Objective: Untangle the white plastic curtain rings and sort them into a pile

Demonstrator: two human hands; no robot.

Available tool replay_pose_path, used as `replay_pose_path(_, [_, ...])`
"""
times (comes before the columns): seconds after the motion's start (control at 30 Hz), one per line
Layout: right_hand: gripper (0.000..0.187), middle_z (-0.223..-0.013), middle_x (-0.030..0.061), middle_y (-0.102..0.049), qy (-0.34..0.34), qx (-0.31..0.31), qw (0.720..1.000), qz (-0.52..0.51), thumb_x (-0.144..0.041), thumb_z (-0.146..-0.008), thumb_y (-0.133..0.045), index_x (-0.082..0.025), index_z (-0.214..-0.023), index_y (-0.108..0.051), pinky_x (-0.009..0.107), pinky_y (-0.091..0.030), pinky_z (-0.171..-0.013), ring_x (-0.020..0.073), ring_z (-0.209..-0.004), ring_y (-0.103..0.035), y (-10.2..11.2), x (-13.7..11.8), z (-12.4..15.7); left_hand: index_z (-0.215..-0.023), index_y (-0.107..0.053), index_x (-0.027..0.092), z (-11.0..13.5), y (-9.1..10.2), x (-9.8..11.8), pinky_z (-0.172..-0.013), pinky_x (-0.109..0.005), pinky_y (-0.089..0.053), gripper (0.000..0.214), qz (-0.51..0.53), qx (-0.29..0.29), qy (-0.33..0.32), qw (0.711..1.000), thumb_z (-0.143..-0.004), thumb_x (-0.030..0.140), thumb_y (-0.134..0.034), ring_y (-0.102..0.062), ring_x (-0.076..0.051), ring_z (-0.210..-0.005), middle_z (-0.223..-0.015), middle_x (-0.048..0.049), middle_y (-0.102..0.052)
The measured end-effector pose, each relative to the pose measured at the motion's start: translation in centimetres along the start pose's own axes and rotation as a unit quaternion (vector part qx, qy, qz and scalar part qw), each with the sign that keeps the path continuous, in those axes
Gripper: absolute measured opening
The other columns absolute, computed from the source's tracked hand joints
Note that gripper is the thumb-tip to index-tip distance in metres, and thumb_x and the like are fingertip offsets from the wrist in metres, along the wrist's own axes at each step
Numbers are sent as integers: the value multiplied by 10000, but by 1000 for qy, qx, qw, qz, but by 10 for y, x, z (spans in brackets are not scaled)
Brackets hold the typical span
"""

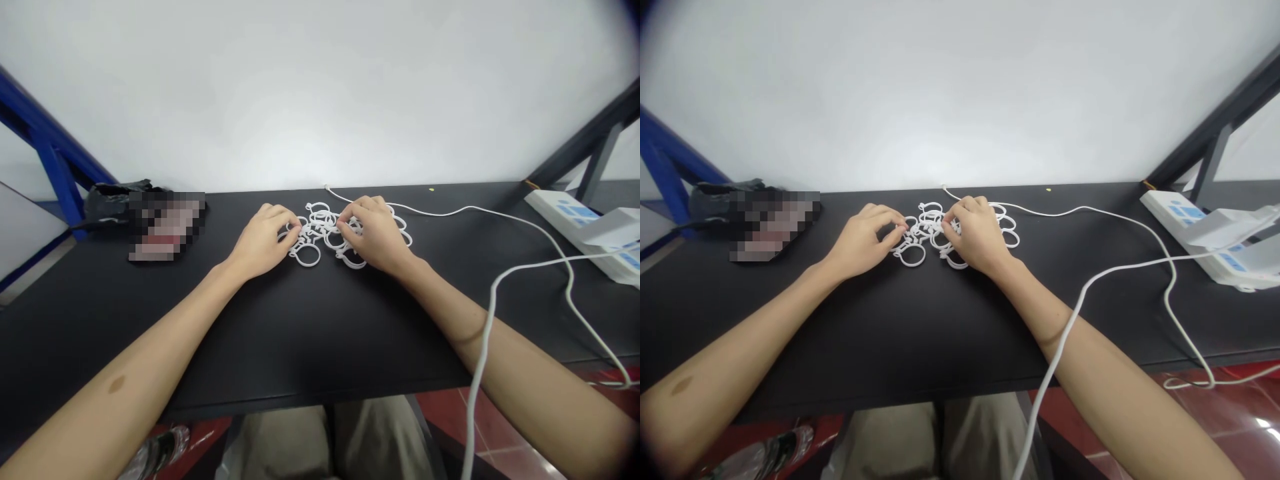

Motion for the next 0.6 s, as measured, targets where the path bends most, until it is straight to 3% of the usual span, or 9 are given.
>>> replay_pose_path(0.17, [153,-964,75,-689,-7,-2,1000,11,-309,-899,-554,-226,-902,-682,467,-443,-921,291,-996,-529,4,-3,-1,-899,-649,219,0,-1,1,-873,-392,-467,198,-2,-13,0,1000,-959,315,-487,-554,-222,-949,-1026,-39,-704])
replay_pose_path(0.4, [241,-1115,115,-637,-28,-36,997,60,-234,-745,-632,-193,-971,-709,507,-436,-966,342,-1086,-504,6,-3,2,-989,-640,225,1,-7,-1,-922,-398,-450,161,-14,-55,10,998,-949,327,-522,-540,-227,-998,-1081,-41,-668])
replay_pose_path(0.6, [156,-1057,124,-633,-4,-10,998,55,-195,-823,-539,-198,-875,-687,493,-456,-944,318,-1038,-514,1,3,2,-1106,-605,228,3,-13,-5,-967,-430,-444,235,-10,-89,23,996,-939,383,-543,-521,-256,-1111,-1180,-52,-632])
Point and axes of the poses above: each hand's wrist, its own z-axis away from the middle knuckle, its own y-axis out of the back of the hand, x = y × z, the point moved 4 cm from there along -z, towards the middle knuckle
